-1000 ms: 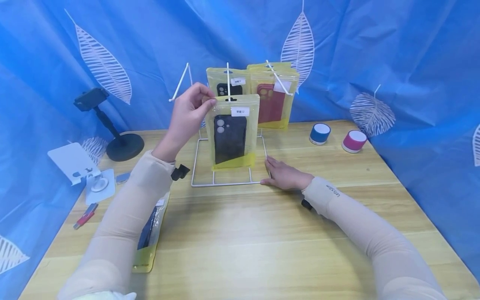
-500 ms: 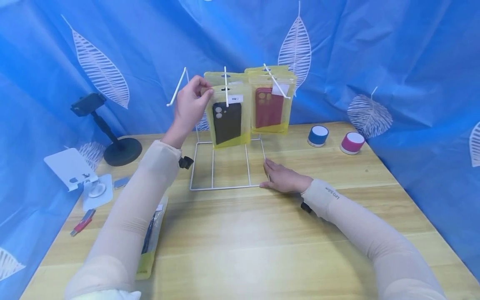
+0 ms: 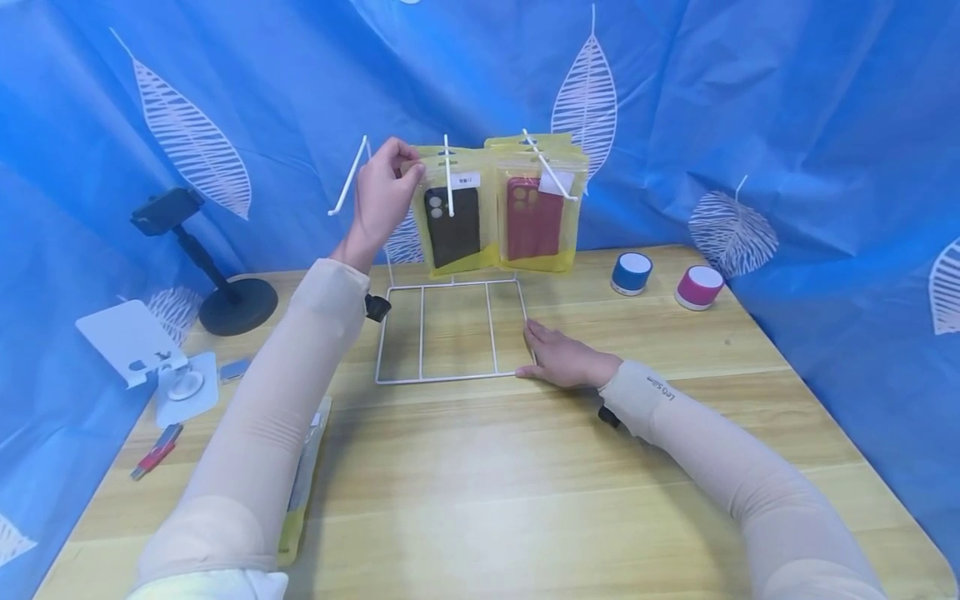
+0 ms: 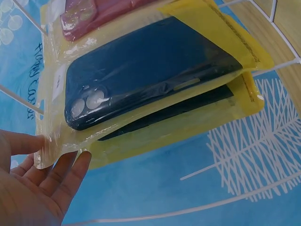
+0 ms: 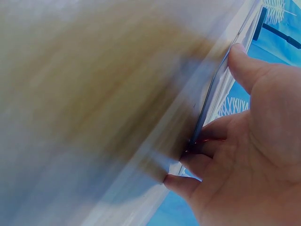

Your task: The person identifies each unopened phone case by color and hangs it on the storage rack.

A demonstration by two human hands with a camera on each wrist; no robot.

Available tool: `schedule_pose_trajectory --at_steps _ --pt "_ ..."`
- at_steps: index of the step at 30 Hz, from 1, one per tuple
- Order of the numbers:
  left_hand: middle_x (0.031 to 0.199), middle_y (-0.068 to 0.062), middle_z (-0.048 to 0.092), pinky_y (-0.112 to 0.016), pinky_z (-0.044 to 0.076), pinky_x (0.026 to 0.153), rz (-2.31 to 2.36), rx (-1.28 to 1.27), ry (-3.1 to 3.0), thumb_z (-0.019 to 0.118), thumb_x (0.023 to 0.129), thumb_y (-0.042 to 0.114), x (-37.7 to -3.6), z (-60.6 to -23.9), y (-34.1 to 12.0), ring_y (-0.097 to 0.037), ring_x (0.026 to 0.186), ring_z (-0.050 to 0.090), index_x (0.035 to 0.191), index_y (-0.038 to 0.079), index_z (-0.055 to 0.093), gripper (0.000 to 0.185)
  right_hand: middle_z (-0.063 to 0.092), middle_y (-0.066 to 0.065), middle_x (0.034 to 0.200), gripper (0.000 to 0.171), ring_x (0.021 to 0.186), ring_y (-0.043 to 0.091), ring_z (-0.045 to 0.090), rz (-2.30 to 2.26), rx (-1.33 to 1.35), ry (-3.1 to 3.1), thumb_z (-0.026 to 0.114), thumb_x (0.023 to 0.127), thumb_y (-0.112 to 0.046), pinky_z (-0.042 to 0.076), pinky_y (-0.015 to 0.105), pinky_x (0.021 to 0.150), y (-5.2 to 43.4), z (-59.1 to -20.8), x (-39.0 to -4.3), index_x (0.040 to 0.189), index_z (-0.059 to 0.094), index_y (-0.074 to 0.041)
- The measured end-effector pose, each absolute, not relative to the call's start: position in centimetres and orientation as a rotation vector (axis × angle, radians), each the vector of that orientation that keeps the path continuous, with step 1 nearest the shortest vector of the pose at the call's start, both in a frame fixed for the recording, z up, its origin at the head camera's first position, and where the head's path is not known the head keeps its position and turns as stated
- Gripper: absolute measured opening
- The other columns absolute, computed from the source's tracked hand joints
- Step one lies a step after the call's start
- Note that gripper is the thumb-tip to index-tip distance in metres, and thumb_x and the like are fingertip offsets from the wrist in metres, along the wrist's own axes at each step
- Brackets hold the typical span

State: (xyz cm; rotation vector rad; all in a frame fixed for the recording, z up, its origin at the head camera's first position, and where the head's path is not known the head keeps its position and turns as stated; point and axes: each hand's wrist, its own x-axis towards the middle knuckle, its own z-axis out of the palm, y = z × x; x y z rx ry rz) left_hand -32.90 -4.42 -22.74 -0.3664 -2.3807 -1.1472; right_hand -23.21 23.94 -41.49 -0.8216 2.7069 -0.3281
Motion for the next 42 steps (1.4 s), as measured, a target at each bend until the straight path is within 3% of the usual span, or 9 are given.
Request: schedule_pose_trajectory --at_steps 3,5,9,12,16,23,33,37,42 --pt "0.1 -0.01 0.069 -0.027 0.038 0.067 -1.166 -0.388 -2.366 0.058 0.1 0.025 -32.8 -23.0 -4.7 -0.018 0.066 0.047 0.115 0.01 0.062 0.022 0.007 0.027 0.163 0.087 0.15 0.044 0.015 -0.327 -0.821 2.703 0.05 0.101 -0.05 0.019 0.056 0.122 23.8 -41.6 -23.2 0.154 0.014 0.009" --pt "0.105 -0.01 0.068 -0.027 0.041 0.07 -1.196 -0.408 -2.354 0.059 0.099 0.023 -32.5 -23.2 -4.9 -0.019 0.074 0.052 0.122 0.01 0.059 0.026 0.008 0.027 0.163 0.087 0.15 0.044 0.016 -0.329 -0.824 2.704 0.051 0.101 -0.05 0.019 0.055 0.122 23.7 -41.6 -23.2 0.154 0.014 0.009" --pt "0.127 -0.013 0.063 -0.029 0.047 0.094 -1.237 -0.476 -2.311 0.063 0.097 0.016 -31.8 -23.8 -5.5 -0.023 0.108 0.06 0.135 0.006 0.049 0.043 0.008 0.027 0.163 0.086 0.15 0.044 0.016 -0.335 -0.831 2.707 0.052 0.101 -0.048 0.02 0.055 0.122 23.7 -41.4 -23.1 0.154 0.016 0.009" --pt "0.142 -0.015 0.053 -0.03 0.038 0.113 -1.21 -0.531 -2.322 0.064 0.095 0.015 -31.1 -24.4 -6.0 -0.025 0.132 0.05 0.143 0.002 0.042 0.054 0.008 0.027 0.163 0.086 0.15 0.043 0.016 -0.321 -0.824 2.71 0.051 0.101 -0.049 0.021 0.055 0.122 23.8 -41.4 -23.1 0.154 0.015 0.009" --pt "0.158 -0.012 0.036 -0.028 0.022 0.123 -1.117 -0.564 -2.439 0.065 0.096 0.024 -29.8 -25.2 -6.6 -0.023 0.148 0.032 0.154 0.003 0.029 0.071 0.008 0.027 0.163 0.085 0.15 0.044 0.015 -0.321 -0.809 2.708 0.051 0.101 -0.047 0.02 0.055 0.122 24.0 -41.0 -23.0 0.154 0.015 0.009" --pt "0.162 -0.015 0.028 -0.044 0.023 0.124 -0.993 -0.631 -2.585 0.065 0.097 0.029 -26.0 -27.5 -8.5 -0.032 0.148 0.03 0.158 0.01 0.018 0.08 0.007 0.028 0.163 0.085 0.15 0.045 0.015 -0.321 -0.816 2.699 0.051 0.102 -0.046 0.019 0.056 0.122 23.8 -41.0 -22.9 0.154 0.014 0.01" --pt "0.163 -0.015 0.027 -0.055 0.024 0.121 -0.718 -0.729 -2.827 0.063 0.098 0.027 -20.6 -31.5 -15.2 -0.035 0.149 0.028 0.156 0.007 0.027 0.072 0.007 0.028 0.163 0.087 0.151 0.044 0.014 -0.326 -0.828 2.698 0.049 0.101 -0.05 0.019 0.055 0.122 23.6 -41.7 -23.0 0.154 0.014 0.01" --pt "0.157 -0.018 0.039 -0.057 0.031 0.117 -0.572 -0.657 -3.038 0.062 0.098 0.024 -18.8 -32.7 -18.2 -0.038 0.143 0.038 0.153 0.006 0.034 0.064 0.006 0.027 0.163 0.087 0.151 0.044 0.013 -0.338 -0.81 2.69 0.049 0.101 -0.05 0.018 0.055 0.122 23.7 -41.6 -23.0 0.154 0.013 0.009" --pt "0.137 -0.025 0.058 -0.058 0.047 0.102 -0.248 -0.621 -3.323 0.06 0.098 0.016 -16.8 -34.0 -21.5 -0.043 0.124 0.056 0.14 -0.002 0.051 0.047 0.005 0.027 0.163 0.087 0.151 0.044 0.012 -0.334 -0.803 2.683 0.05 0.101 -0.048 0.018 0.055 0.122 23.6 -41.3 -23.1 0.155 0.012 0.008"
